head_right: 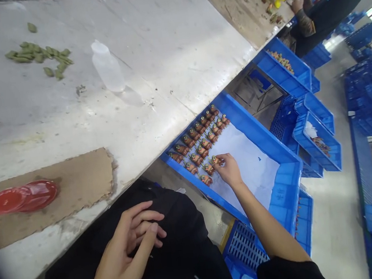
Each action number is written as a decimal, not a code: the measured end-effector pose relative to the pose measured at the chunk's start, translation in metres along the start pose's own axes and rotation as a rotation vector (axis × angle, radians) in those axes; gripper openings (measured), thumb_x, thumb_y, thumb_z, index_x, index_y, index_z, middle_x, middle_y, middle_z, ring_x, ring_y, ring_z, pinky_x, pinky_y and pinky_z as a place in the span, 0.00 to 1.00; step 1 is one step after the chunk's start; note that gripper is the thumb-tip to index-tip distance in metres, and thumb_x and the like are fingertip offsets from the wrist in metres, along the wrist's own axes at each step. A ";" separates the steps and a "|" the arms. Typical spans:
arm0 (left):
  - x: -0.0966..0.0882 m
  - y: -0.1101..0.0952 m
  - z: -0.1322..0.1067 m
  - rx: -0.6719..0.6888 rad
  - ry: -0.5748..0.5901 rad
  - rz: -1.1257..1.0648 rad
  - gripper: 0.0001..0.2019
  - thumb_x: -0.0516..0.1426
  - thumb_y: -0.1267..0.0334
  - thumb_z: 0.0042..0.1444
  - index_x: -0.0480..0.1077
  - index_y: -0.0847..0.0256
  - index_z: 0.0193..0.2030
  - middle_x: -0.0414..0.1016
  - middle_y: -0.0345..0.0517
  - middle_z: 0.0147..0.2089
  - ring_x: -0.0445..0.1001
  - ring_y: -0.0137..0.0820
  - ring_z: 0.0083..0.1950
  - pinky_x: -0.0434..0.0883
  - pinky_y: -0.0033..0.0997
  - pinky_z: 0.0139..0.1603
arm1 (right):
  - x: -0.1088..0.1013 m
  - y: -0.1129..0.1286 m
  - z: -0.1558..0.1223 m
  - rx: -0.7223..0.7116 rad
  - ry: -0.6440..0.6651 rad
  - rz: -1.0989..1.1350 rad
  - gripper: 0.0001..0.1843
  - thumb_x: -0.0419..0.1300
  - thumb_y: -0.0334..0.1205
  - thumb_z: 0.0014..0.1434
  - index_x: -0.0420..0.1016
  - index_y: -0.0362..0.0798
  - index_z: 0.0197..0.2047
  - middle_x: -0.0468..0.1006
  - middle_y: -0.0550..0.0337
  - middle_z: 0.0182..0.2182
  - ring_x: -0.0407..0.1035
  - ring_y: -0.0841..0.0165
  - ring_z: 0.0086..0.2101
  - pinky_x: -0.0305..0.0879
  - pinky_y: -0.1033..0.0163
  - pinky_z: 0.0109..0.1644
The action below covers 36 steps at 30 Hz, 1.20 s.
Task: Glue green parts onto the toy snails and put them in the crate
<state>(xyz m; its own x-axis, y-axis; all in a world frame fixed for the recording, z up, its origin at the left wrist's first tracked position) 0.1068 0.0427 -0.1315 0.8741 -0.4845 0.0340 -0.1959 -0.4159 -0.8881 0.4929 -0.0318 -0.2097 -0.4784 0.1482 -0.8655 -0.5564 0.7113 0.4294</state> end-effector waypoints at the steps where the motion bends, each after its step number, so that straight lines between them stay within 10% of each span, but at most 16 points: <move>1: 0.001 -0.002 0.000 -0.007 -0.007 -0.003 0.15 0.59 0.52 0.80 0.73 0.50 0.67 0.85 0.45 0.51 0.86 0.36 0.40 0.87 0.35 0.40 | 0.002 -0.001 0.001 0.004 0.006 -0.008 0.20 0.72 0.49 0.79 0.82 0.48 0.66 0.84 0.49 0.62 0.83 0.55 0.56 0.85 0.44 0.61; 36: 0.000 0.000 0.010 -0.079 -0.025 -0.010 0.14 0.59 0.52 0.80 0.74 0.52 0.65 0.85 0.43 0.47 0.85 0.33 0.35 0.86 0.31 0.36 | 0.022 0.015 -0.045 0.084 0.155 -0.012 0.16 0.70 0.50 0.81 0.83 0.46 0.59 0.86 0.57 0.47 0.83 0.65 0.40 0.85 0.56 0.46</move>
<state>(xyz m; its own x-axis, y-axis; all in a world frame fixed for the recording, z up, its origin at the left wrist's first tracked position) 0.1110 0.0505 -0.1364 0.8869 -0.4610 0.0299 -0.2212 -0.4806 -0.8486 0.4436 -0.0491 -0.2109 -0.5745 0.0359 -0.8177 -0.5075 0.7682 0.3903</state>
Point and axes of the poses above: each hand's wrist, its own z-axis towards the middle knuckle, its own x-axis out of the palm, y = z × x, the point moved 9 cm from there along z, towards the middle knuckle
